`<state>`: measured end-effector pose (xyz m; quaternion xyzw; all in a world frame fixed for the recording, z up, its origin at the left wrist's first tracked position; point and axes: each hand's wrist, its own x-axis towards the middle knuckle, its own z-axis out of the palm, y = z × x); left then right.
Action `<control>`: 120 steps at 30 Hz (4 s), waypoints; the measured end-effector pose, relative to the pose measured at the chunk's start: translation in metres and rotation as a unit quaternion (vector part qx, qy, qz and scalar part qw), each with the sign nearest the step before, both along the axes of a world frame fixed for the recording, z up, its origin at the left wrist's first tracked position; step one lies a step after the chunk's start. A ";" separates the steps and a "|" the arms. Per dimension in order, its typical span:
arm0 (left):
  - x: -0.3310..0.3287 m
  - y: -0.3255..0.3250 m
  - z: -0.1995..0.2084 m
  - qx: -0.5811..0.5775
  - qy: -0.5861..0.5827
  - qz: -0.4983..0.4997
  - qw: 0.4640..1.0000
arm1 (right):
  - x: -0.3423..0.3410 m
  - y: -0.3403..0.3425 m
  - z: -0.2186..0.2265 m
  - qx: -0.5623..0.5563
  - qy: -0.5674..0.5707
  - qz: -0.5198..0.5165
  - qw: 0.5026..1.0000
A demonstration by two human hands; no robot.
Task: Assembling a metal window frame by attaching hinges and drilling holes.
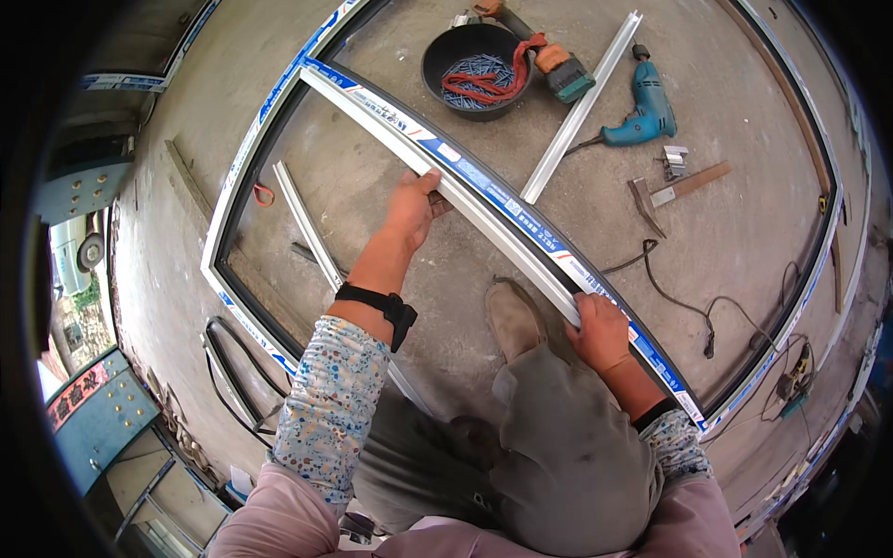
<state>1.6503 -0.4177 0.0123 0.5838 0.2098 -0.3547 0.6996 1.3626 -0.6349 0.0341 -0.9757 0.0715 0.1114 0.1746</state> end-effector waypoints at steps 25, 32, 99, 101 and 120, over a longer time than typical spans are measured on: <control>0.037 0.011 -0.032 0.042 -0.036 -0.014 0.998 | 0.030 0.003 -0.039 0.009 -0.059 0.090 0.994; 0.033 0.012 -0.038 0.026 -0.047 0.005 0.999 | 0.033 0.002 -0.042 0.012 -0.078 0.103 0.992; 0.030 0.001 -0.042 -0.031 0.030 0.052 0.998 | 0.162 0.031 -0.048 0.071 -0.029 0.154 0.985; 0.061 0.026 -0.053 -0.050 -0.001 0.112 0.992 | 0.165 0.035 -0.044 0.072 -0.038 0.159 0.984; 0.096 0.086 -0.034 0.538 -0.310 -0.137 0.772 | 0.167 0.035 -0.051 0.113 -0.044 0.167 0.978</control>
